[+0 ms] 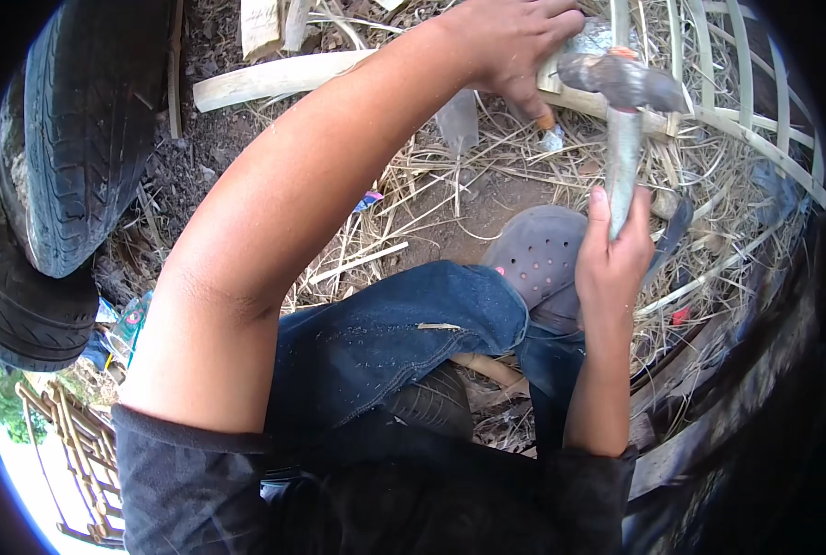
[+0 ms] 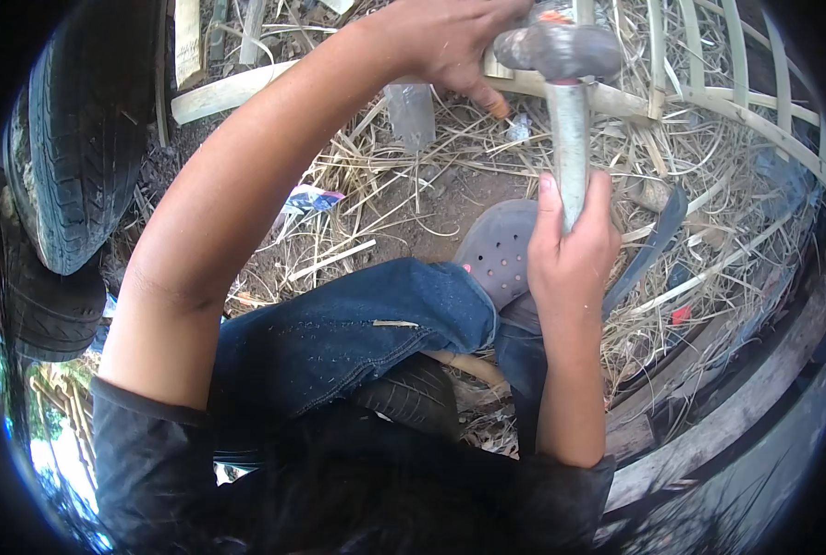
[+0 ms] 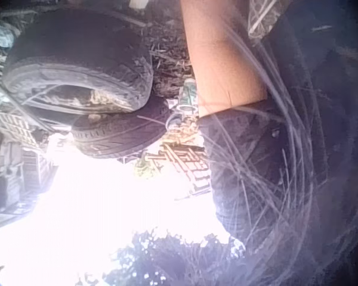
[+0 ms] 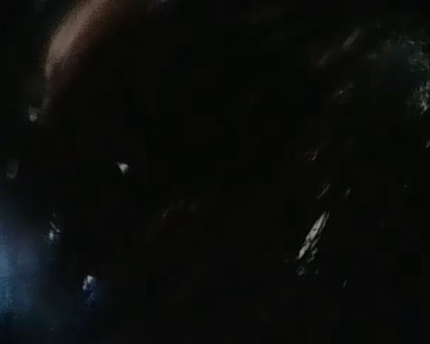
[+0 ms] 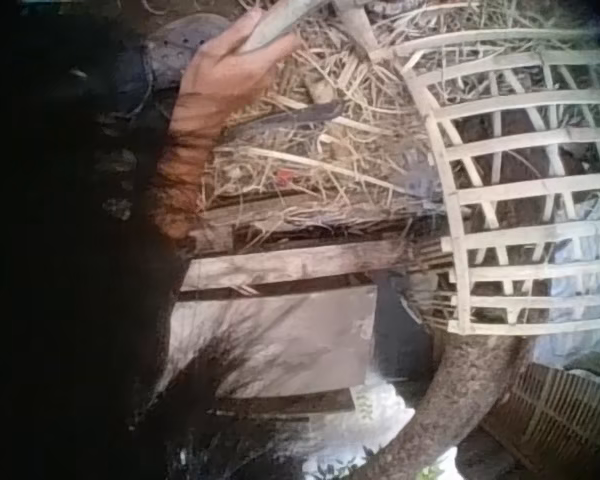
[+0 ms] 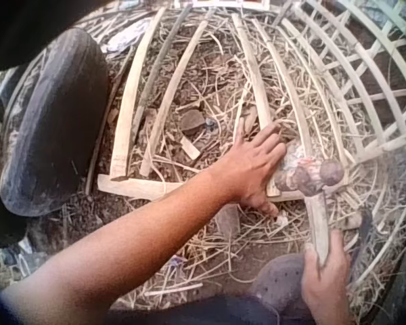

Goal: The person secures bamboo strips together using a thin material and a hammer while sitting on the ground.

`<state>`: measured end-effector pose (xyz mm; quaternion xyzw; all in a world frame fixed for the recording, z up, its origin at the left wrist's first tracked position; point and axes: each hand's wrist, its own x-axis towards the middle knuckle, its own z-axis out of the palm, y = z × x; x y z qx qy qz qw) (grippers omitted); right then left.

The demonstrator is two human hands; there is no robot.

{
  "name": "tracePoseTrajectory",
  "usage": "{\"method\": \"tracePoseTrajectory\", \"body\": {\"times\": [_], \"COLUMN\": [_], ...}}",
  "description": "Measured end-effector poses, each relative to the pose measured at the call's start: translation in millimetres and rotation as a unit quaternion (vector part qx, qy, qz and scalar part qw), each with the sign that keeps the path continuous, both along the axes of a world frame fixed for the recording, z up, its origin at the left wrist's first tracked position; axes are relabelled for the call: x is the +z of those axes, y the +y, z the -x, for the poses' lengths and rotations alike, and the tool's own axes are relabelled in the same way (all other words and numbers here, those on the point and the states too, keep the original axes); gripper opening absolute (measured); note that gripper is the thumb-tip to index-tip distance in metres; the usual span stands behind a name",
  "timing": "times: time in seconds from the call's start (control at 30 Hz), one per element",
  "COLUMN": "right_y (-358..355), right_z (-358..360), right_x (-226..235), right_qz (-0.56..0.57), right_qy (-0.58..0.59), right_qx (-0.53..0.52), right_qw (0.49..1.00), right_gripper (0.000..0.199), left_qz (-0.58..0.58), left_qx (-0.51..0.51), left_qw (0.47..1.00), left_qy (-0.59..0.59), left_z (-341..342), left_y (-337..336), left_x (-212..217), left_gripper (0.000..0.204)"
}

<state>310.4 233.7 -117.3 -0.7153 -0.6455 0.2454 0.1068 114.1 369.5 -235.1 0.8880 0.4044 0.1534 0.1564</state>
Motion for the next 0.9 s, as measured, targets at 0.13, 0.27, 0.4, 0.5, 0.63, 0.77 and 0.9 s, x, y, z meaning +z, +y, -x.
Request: {"method": "tracePoseTrajectory", "body": {"times": [0.13,0.27,0.4,0.5,0.63,0.77,0.9], "right_y": [-3,0,2,-2,-3,-5,0], "right_z": [-8,-6,-5,-3,-10,-16,-14], "right_x": [2,-7,1,-4,-16,-15,-12], "right_qz": [-0.042,-0.005,-0.026,-0.033,-0.015,0.012,-0.003], "right_qy": [0.110,0.015,0.070,0.078,0.087,0.094,0.093], "right_qx": [-0.060,-0.015,-0.016,-0.030,-0.023,-0.076,-0.055], "right_qw": [0.991,1.000,0.997,0.996,0.996,0.993,0.994], "right_gripper": [0.018,0.019,0.020,0.020,0.020,0.021,0.021], "left_qz": [-0.026,-0.026,-0.020,-0.067,-0.069,-0.062,-0.058], "left_qx": [0.008,0.001,0.006,0.015,0.009,0.005,0.021], "left_qw": [1.000,0.997,0.999,0.997,0.995,0.997,0.995], "left_qy": [0.014,-0.066,-0.049,-0.023,-0.071,-0.056,-0.076], "left_z": [-4,1,-6,-2,-4,-7,-5], "left_y": [0,2,3,0,3,3,3], "left_x": [14,-4,-3,-11,-14,-9,-22], "left_gripper": [0.116,0.115,0.111,0.094,0.069,0.064,0.068]}}
